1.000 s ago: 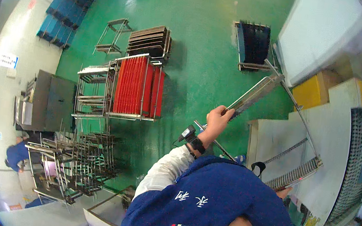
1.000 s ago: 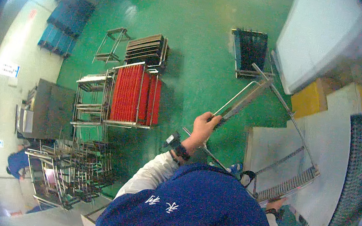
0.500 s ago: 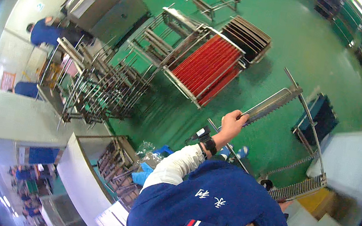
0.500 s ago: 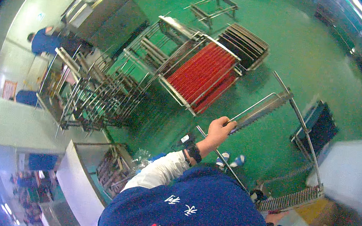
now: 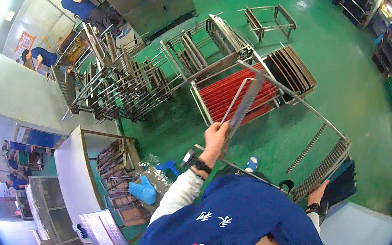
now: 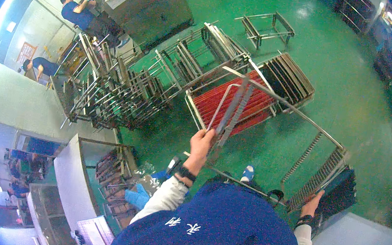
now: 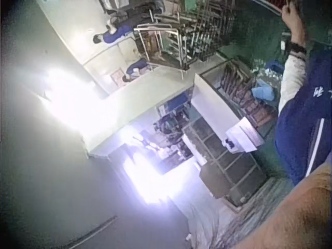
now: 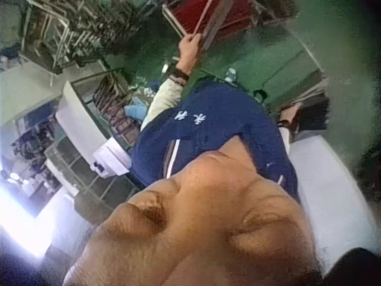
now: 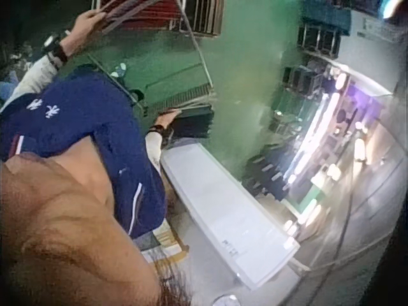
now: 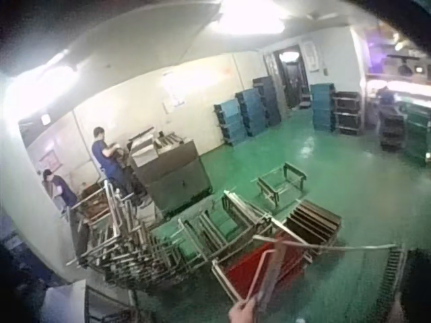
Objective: The person is feeding blue metal sheets into a rolling machine and organizing the resulting components.
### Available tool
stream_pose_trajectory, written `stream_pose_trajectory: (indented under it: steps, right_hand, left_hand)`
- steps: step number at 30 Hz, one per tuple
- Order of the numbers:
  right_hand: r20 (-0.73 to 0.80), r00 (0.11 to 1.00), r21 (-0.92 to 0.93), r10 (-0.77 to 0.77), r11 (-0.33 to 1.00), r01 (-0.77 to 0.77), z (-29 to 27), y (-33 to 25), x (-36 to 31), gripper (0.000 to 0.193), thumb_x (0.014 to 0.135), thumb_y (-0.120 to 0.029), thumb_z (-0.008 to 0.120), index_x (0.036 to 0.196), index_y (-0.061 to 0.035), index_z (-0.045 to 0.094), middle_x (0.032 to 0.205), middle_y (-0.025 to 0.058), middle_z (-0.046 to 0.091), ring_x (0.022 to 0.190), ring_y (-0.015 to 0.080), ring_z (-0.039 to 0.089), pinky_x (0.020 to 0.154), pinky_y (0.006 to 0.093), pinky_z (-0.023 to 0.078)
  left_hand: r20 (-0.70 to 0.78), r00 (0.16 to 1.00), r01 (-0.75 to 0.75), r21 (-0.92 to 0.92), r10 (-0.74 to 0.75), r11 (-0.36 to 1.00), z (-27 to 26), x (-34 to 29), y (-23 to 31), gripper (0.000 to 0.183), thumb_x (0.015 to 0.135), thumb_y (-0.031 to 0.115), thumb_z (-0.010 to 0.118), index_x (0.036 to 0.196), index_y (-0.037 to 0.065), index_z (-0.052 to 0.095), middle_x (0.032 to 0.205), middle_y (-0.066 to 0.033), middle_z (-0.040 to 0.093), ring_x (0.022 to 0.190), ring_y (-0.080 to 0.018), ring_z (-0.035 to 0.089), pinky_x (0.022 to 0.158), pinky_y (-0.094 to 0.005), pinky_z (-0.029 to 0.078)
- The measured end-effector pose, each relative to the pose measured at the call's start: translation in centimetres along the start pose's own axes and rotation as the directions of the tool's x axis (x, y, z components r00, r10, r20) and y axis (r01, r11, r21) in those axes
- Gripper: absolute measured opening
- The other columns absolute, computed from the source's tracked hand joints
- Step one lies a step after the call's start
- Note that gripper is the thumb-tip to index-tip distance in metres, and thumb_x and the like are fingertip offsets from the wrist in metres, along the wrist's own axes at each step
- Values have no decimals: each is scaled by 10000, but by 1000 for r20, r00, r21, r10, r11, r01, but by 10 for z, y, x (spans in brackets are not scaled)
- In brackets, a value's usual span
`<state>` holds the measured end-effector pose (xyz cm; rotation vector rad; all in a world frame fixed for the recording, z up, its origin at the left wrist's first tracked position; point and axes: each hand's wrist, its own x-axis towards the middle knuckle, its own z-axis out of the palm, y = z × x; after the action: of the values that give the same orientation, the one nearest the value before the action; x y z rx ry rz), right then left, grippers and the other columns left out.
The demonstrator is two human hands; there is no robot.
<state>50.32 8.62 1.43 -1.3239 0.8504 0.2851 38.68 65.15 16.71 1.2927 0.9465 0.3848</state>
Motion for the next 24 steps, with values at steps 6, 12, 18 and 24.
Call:
stream_pose_trajectory:
  steps: [6,12,18,24]
  right_hand:
    - [247,966,-83,-79,991,102,204,-107,9,510,864,-642,534,822,-136,585,622,-55,412,574,83,402,517,262,299]
    - [429,892,-255,-143,928,271,405,-165,51,538,875,-605,552,847,-74,635,652,-56,468,616,66,410,580,232,311]
    - [514,852,-295,-101,912,286,599,-189,66,522,915,-581,498,878,-78,633,657,-75,481,603,64,394,589,247,296]
    - [604,784,-309,-143,864,396,747,-186,86,488,908,-552,538,934,-74,630,758,-59,521,726,75,460,729,266,355]
  left_hand:
    - [-254,961,44,-247,-108,968,-36,42,17,197,912,220,639,800,62,603,676,44,535,564,-52,438,503,-215,335]
    - [-458,881,-27,-298,-118,954,-73,144,11,262,907,261,654,748,61,599,670,39,504,618,-67,435,574,-232,356]
    - [-532,830,-79,-409,-168,909,-109,253,25,294,919,260,640,725,49,575,657,28,482,604,-84,413,566,-263,330]
    - [-582,758,-25,-479,-296,878,-132,359,38,303,926,289,630,725,72,566,650,35,453,609,-83,399,568,-275,319]
